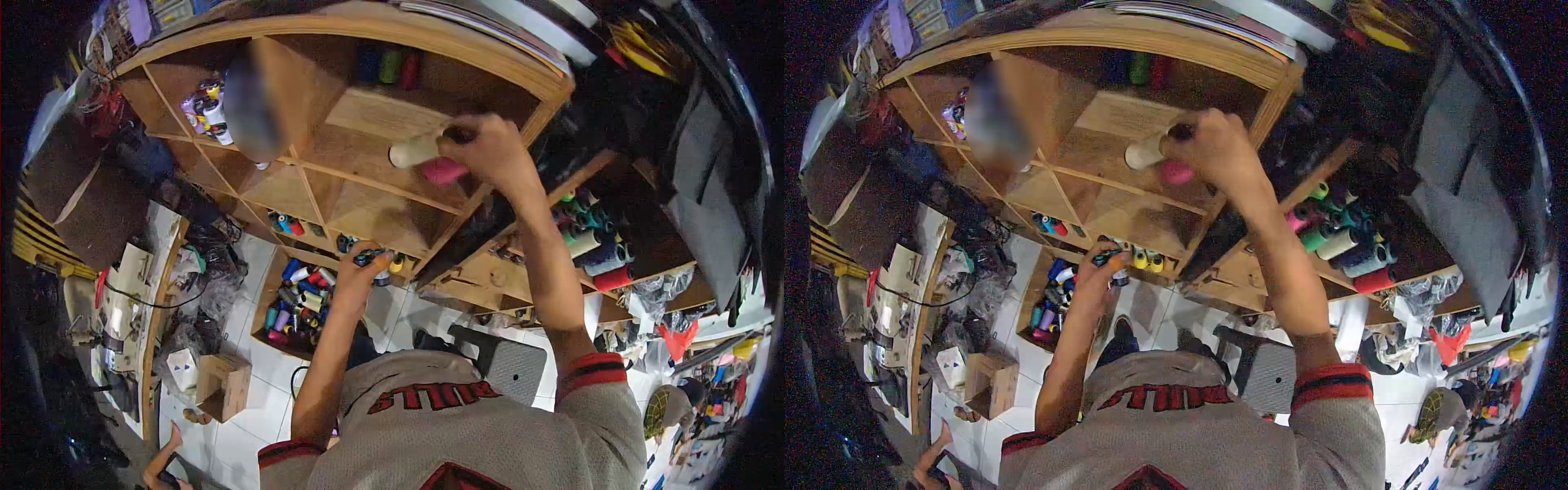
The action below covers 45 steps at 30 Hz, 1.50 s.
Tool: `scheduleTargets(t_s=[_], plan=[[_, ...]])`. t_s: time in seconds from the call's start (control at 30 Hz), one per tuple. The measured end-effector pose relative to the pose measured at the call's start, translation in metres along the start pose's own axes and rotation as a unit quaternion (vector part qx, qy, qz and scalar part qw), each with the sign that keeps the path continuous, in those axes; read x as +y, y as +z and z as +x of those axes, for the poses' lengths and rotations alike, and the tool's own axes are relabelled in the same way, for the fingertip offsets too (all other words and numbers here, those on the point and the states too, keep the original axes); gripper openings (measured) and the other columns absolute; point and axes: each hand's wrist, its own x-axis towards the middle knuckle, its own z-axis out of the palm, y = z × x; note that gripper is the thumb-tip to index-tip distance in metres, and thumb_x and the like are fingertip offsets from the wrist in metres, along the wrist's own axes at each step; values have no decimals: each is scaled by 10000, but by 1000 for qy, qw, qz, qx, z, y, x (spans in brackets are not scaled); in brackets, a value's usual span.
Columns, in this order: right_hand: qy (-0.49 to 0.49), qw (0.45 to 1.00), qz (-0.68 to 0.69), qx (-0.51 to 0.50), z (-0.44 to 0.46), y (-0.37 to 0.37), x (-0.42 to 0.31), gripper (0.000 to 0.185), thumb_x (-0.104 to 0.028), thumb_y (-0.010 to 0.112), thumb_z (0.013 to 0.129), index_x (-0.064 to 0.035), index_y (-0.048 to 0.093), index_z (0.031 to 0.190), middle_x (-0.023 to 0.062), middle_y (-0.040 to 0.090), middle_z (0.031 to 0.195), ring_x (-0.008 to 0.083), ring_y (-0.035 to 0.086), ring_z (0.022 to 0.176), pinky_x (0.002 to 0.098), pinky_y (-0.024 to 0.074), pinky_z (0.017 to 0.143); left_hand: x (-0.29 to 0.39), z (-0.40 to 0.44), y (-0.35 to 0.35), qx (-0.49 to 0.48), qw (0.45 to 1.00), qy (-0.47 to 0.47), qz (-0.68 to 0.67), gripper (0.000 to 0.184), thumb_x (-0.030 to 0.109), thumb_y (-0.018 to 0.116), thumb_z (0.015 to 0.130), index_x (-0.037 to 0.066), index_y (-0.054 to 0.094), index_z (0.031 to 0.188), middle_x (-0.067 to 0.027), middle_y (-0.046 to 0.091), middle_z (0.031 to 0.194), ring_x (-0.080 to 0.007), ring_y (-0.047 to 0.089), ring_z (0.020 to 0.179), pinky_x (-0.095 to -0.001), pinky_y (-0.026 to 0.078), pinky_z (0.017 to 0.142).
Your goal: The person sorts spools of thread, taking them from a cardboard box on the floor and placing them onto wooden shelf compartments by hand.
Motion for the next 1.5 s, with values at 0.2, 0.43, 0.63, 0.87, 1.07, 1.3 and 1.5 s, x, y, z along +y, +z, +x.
scheduleTargets(t_s=[0.2,0.43,0.63,0.87,1.07,1.3,1.5], plan=[[-18,985,-99,141,135,56,34,510,-326,710,686,8,619,1061,191,645,864,284,635,819,361,494,763,14,20,-77,23,999,34,29,234,90,717,740,41,580,924,-31,597,853,-113,547,770,-246,438,686],[22,988,-107,110,197,70,98,497,-320,683,717,-4,598,1091,178,627,922,277,612,871,358,481,795,36,22,-107,85,996,14,3,226,101,730,742,53,575,900,6,572,807,-80,520,720,-219,410,652],[3,986,-56,159,242,72,133,486,-315,659,744,-13,579,1116,168,612,972,272,593,916,355,469,822,28,31,-124,92,996,13,7,237,104,735,743,72,562,901,15,550,779,-74,510,696,-216,406,604],[-34,970,35,237,282,81,191,474,-309,632,774,-25,558,1146,155,594,1030,265,570,968,351,455,854,12,48,-126,71,997,-7,42,295,143,745,740,44,560,948,-3,573,858,-85,495,755,-220,396,672],[-49,953,109,279,279,110,234,464,-304,609,801,-34,540,1172,144,579,1079,260,551,1013,348,443,881,17,49,-111,58,998,-20,22,249,69,728,753,53,551,927,0,581,879,-84,516,772,-217,408,683],[-50,940,155,299,265,154,254,452,-298,582,831,-45,518,1201,132,561,1138,253,528,1065,345,430,912,5,54,-107,53,998,-26,15,237,66,717,763,49,552,933,-3,587,852,-79,521,763,-214,411,685],[16,931,111,347,249,188,225,435,-333,451,928,-17,479,1226,171,522,1204,296,491,1110,372,399,946,1,52,-92,7,1000,2,21,197,68,708,766,46,585,918,4,586,829,-82,528,755,-218,407,695]])
